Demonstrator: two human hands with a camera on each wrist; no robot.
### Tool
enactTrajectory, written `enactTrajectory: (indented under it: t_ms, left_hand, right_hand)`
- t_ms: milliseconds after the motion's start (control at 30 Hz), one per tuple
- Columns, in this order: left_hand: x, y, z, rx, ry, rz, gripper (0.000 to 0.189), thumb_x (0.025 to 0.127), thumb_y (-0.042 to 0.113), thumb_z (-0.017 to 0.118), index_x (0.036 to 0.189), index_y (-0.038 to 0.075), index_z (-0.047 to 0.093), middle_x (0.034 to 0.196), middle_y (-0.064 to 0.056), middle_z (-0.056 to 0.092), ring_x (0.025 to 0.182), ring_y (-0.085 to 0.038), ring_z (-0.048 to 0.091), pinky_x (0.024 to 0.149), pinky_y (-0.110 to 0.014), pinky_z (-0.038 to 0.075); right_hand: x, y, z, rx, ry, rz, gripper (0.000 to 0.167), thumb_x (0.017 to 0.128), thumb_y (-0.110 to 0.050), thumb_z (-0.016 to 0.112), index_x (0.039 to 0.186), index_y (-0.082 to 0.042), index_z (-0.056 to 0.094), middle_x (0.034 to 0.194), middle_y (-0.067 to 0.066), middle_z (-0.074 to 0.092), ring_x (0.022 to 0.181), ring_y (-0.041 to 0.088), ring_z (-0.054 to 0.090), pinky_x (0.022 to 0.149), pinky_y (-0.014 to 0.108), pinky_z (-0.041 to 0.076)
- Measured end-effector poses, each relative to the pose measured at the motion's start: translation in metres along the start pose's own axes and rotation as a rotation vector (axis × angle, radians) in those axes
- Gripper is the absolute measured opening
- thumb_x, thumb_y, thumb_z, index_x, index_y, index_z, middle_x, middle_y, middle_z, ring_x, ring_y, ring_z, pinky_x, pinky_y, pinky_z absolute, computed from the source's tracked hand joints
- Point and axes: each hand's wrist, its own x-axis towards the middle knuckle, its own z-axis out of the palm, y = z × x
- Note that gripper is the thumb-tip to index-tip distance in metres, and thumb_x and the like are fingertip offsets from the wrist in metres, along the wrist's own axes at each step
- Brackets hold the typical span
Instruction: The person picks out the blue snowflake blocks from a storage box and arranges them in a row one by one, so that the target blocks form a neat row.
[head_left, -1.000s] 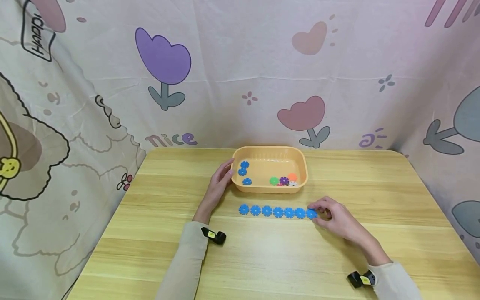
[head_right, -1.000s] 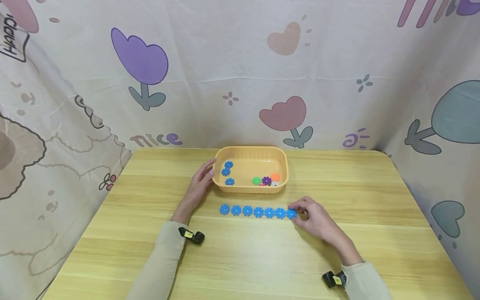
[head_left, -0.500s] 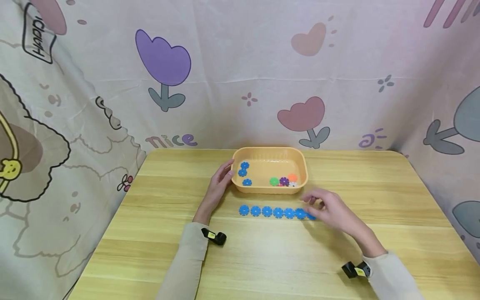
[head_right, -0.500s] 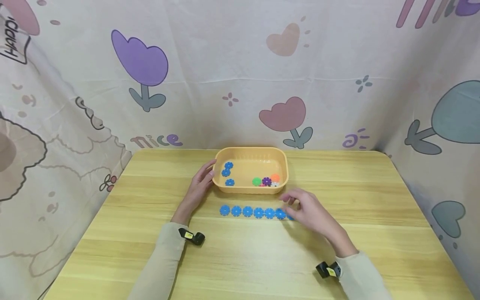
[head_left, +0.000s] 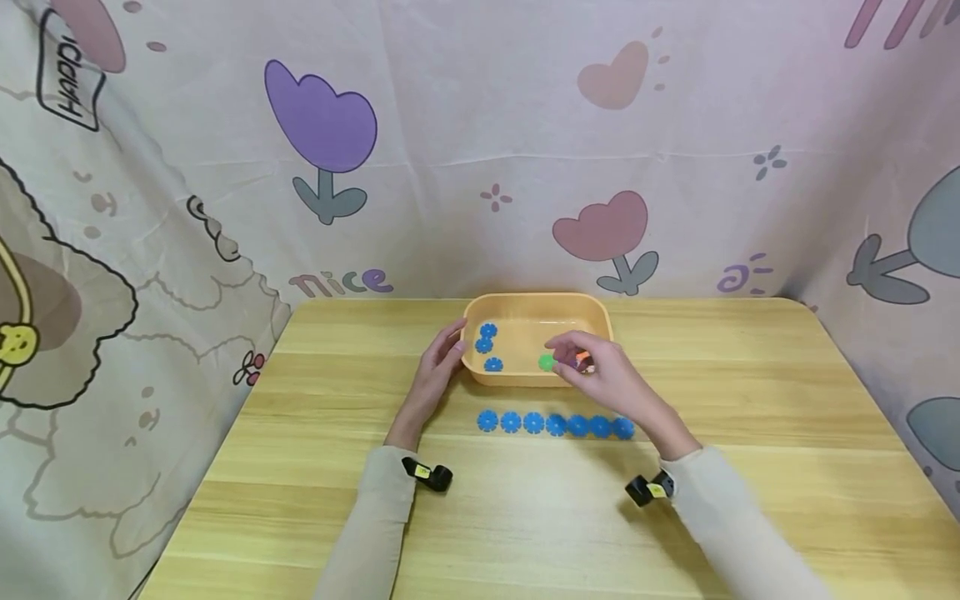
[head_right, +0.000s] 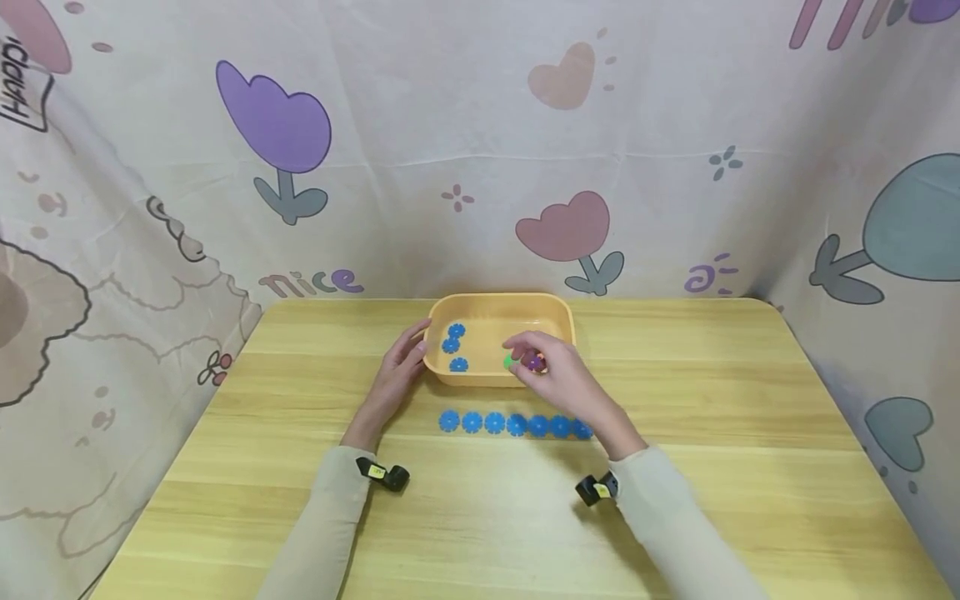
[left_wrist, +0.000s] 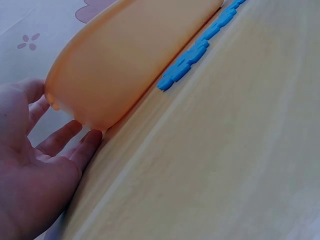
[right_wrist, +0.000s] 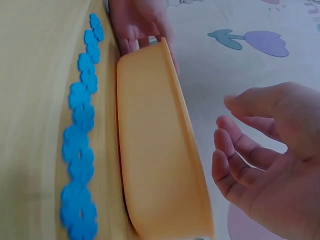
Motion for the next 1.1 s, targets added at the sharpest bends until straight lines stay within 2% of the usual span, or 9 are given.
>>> enactTrajectory:
  t_ms: [233,400,600,833,1100]
  left_hand:
    - [0.0,0.0,0.0,-0.01,0.002,-0.002,0.044,0.11,0.023,0.05,0.154,0.022,0.047,0.159,-0.012,0.041,0.144,-0.029,0.044,0.112,-0.04,0.044]
    - [-0.001,0.001,0.0,-0.025,0.003,0.005,0.043,0.11,0.023,0.05,0.153,0.022,0.048,0.158,-0.009,0.043,0.143,-0.026,0.045,0.111,-0.037,0.045]
    - [0.0,0.0,0.0,-0.043,-0.005,0.016,0.043,0.11,0.024,0.051,0.153,0.02,0.048,0.157,-0.009,0.045,0.142,-0.026,0.046,0.111,-0.037,0.046]
    - [0.001,-0.002,0.0,-0.058,-0.015,0.026,0.046,0.11,0.024,0.052,0.154,0.015,0.046,0.157,-0.012,0.044,0.142,-0.029,0.046,0.111,-0.04,0.045]
    - [0.001,-0.001,0.0,-0.059,-0.011,0.031,0.046,0.109,0.027,0.053,0.153,0.016,0.048,0.156,-0.013,0.045,0.142,-0.029,0.046,0.112,-0.042,0.045]
  right_hand:
    - [0.03,0.003,0.023,0.026,-0.031,0.04,0.028,0.092,-0.003,0.075,0.119,-0.007,0.07,0.097,0.006,0.069,0.087,0.02,0.067,0.07,0.038,0.061]
    - [0.048,0.009,0.037,0.025,-0.095,0.071,0.027,0.094,-0.005,0.073,0.12,-0.004,0.068,0.105,0.015,0.069,0.092,0.024,0.067,0.075,0.038,0.061]
    - [0.065,0.015,0.05,-0.01,-0.204,0.104,0.031,0.095,-0.006,0.072,0.124,0.002,0.066,0.111,0.019,0.068,0.096,0.028,0.065,0.086,0.042,0.058]
    - [0.079,0.02,0.06,-0.014,-0.35,0.185,0.034,0.094,-0.006,0.074,0.126,-0.001,0.064,0.111,0.019,0.067,0.097,0.028,0.066,0.086,0.039,0.059]
    - [0.091,0.03,0.069,-0.051,-0.443,0.13,0.021,0.092,-0.003,0.075,0.113,-0.003,0.071,0.104,0.015,0.068,0.094,0.027,0.064,0.088,0.04,0.056]
